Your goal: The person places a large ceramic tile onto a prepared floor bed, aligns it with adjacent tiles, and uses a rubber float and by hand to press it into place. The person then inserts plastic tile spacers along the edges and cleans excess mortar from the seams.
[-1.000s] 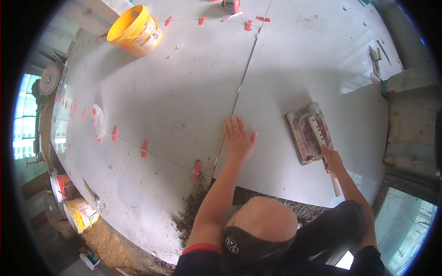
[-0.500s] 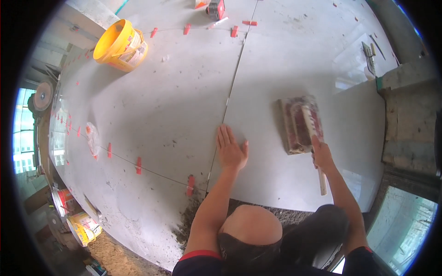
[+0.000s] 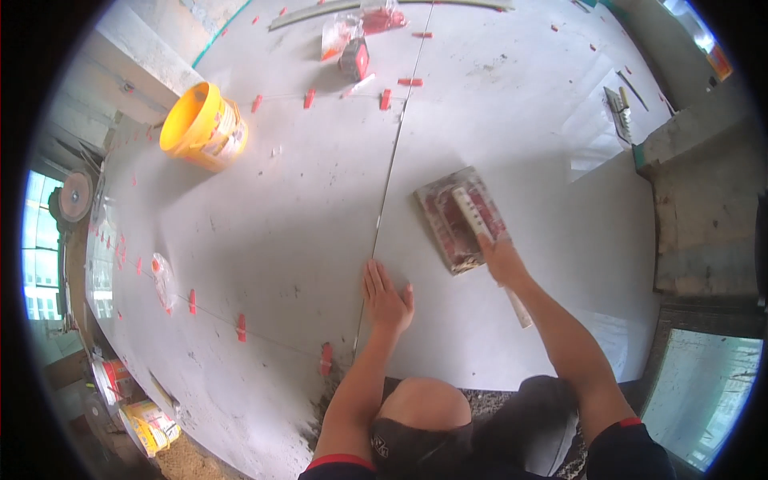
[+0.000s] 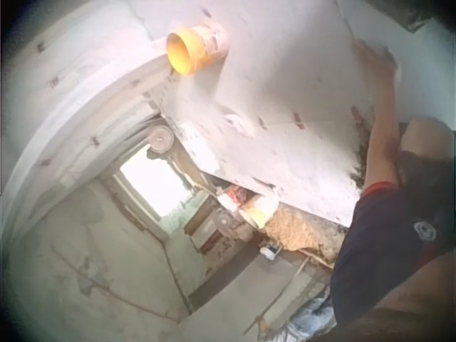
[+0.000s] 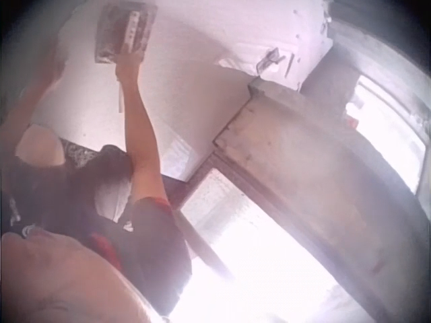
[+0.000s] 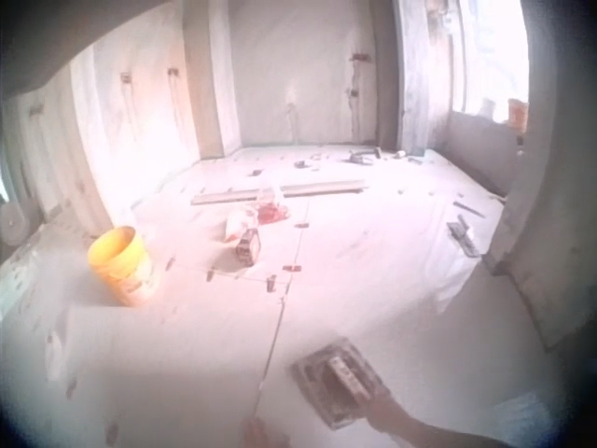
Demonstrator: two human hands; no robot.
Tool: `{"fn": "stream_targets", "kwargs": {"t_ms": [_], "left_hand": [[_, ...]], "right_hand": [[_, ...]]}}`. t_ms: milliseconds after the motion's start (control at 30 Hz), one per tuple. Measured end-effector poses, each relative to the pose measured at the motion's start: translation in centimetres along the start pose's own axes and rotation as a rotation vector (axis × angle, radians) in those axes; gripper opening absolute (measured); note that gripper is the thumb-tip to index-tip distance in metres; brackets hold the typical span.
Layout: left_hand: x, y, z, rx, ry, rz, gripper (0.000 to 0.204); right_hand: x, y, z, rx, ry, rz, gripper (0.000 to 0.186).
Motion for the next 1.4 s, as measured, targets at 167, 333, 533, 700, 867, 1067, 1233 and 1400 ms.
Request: {"fn": "stream_targets", "kwargs": {"t_ms": [167, 333, 533, 700, 867, 1067, 1233, 1400], "left_hand": [[0.3, -2.7, 2.6, 0.105, -0.028, 0.090, 0.081], [-0.3, -3.3, 3.9, 0.096, -0.024, -0.018, 0.085], [0.0, -2.7, 3.7, 0.077, 0.016, 0.034, 0.088], [0.4, -4.1, 4.5, 0.084, 0.024, 0.010, 0.088], [-0.1, -2.0, 4.1, 0.031, 0.029, 0.004, 0.091], [1.0, -3.6, 4.6, 0.056, 0.055, 0.042, 0.094], [1.1, -2.5, 4.7, -0.027, 0.090, 0.091, 0.096], [2.3, -3.8, 3.9, 0.115, -0.053, 0.091, 0.096]], "right_hand": [[0.2, 0.5, 0.9, 0.055, 0.159, 0.002, 0.068], [-5.1, 3.3, 0.6, 0.162, 0.082, 0.250, 0.052], [-10.7, 0.3, -4.0, 0.079, -0.411, 0.286, 0.048], [-5.8, -6.3, 6.0, 0.204, -0.130, 0.063, 0.057], [-9.8, 1.9, 4.9, 0.254, -0.027, 0.240, 0.062], [-4.8, -3.5, 5.7, 0.195, -0.361, -0.099, 0.063], [-11.7, 1.8, 3.8, 0.215, 0.006, 0.144, 0.066], [-9.5, -7.9, -1.7, 0.313, -0.422, -0.127, 0.065]]}}
Point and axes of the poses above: each hand's wrist, its own z-axis towards the middle knuckle, its own x-axis out of the palm, y = z × x, the point moved 3 cm from there along z, towards the middle knuckle, and after that the axes turned 9 degrees about -x, right-handed, at the moved point
